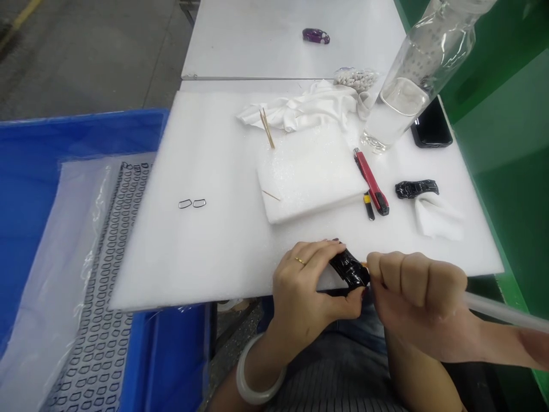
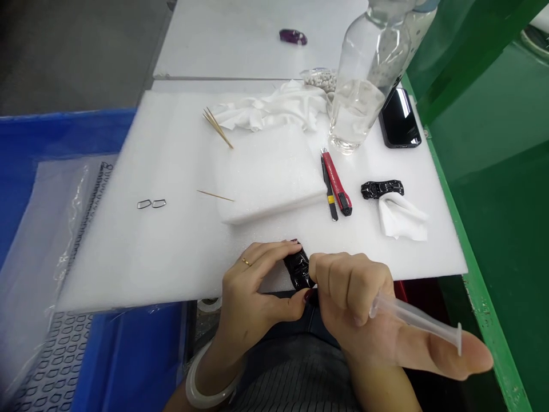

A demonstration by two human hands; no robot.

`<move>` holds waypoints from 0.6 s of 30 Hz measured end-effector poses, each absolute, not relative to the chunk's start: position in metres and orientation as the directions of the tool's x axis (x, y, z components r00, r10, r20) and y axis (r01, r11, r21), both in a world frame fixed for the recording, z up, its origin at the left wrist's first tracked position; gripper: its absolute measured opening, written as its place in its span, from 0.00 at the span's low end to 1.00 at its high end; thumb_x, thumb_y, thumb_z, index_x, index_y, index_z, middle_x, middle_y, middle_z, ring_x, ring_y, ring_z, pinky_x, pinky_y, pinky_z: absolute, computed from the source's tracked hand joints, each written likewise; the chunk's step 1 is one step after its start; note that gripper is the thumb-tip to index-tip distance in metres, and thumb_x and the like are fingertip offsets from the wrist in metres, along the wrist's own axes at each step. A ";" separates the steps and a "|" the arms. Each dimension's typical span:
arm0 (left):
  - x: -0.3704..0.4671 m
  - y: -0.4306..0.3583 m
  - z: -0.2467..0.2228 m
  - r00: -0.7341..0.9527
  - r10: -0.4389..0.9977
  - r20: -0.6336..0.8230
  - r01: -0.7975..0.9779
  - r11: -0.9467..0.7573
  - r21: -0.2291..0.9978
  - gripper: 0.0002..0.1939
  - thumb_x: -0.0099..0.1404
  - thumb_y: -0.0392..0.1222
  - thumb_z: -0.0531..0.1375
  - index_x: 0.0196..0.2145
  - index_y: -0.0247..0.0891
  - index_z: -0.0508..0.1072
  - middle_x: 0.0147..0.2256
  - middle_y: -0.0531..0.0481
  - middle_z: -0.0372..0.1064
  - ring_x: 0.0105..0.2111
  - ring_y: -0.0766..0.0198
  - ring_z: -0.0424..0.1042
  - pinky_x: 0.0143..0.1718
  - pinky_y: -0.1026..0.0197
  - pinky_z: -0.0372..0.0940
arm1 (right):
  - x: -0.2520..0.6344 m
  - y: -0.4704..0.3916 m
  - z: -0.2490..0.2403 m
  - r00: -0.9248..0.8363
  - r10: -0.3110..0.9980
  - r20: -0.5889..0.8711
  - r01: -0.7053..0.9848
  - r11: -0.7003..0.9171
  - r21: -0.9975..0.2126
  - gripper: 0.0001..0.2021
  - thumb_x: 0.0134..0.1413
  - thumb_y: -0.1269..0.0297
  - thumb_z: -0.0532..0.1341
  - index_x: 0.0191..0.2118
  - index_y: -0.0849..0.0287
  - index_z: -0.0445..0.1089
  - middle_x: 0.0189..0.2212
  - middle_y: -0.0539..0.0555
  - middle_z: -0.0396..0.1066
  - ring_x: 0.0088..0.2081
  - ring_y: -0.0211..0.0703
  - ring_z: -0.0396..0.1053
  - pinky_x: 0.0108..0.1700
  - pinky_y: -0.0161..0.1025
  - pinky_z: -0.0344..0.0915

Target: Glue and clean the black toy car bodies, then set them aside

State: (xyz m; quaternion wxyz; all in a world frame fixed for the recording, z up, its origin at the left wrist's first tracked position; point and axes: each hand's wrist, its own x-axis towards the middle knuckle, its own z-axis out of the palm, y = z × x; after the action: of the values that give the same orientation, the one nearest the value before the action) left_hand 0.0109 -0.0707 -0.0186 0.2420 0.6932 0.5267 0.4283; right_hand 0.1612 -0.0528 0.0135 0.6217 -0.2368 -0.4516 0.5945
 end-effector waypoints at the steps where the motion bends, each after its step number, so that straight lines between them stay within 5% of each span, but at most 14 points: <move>1: 0.011 -0.071 -0.019 0.079 0.937 0.340 0.523 -0.329 0.787 0.22 0.54 0.45 0.70 0.46 0.37 0.74 0.44 0.47 0.77 0.43 0.53 0.75 0.44 0.50 0.72 | 0.161 -0.053 0.013 -0.113 0.947 0.299 -0.530 0.197 -0.825 0.30 0.61 0.49 0.60 0.17 0.57 0.45 0.12 0.43 0.32 0.16 0.34 0.35 0.24 0.42 0.46; 5: 0.011 -0.071 -0.020 0.074 0.937 0.342 0.523 -0.328 0.787 0.22 0.56 0.45 0.69 0.47 0.37 0.74 0.45 0.47 0.76 0.44 0.53 0.75 0.44 0.50 0.72 | 0.161 -0.056 0.013 -0.121 0.936 0.330 -0.510 0.226 -0.830 0.30 0.60 0.55 0.64 0.18 0.57 0.45 0.13 0.42 0.37 0.16 0.33 0.40 0.25 0.40 0.46; 9: 0.011 -0.072 -0.019 0.078 0.937 0.339 0.521 -0.328 0.788 0.20 0.57 0.45 0.68 0.46 0.36 0.74 0.44 0.47 0.76 0.44 0.54 0.75 0.44 0.50 0.71 | 0.162 -0.064 0.014 -0.087 0.941 0.327 -0.434 0.260 -0.863 0.28 0.68 0.53 0.57 0.19 0.58 0.47 0.13 0.43 0.44 0.17 0.34 0.46 0.25 0.41 0.47; 13: 0.011 -0.071 -0.019 0.081 0.935 0.345 0.531 -0.334 0.779 0.20 0.59 0.48 0.67 0.47 0.36 0.74 0.44 0.46 0.76 0.44 0.53 0.75 0.44 0.49 0.72 | 0.161 -0.066 0.016 -0.082 0.939 0.333 -0.415 0.271 -0.869 0.29 0.70 0.50 0.53 0.19 0.58 0.48 0.13 0.44 0.46 0.17 0.34 0.46 0.25 0.41 0.48; 18: 0.012 -0.071 -0.021 0.081 0.932 0.354 0.534 -0.340 0.774 0.20 0.59 0.48 0.67 0.47 0.36 0.74 0.45 0.46 0.76 0.44 0.53 0.76 0.43 0.49 0.72 | 0.154 -0.063 0.024 -0.101 0.947 0.304 -0.405 0.240 -0.882 0.28 0.66 0.59 0.60 0.18 0.59 0.46 0.12 0.43 0.44 0.17 0.33 0.43 0.25 0.40 0.46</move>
State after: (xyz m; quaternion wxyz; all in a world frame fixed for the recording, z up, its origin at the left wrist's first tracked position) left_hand 0.0115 -0.0709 -0.0209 0.2322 0.6975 0.5253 0.4285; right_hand 0.1536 -0.0631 0.0240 0.6121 -0.2737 -0.4953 0.5523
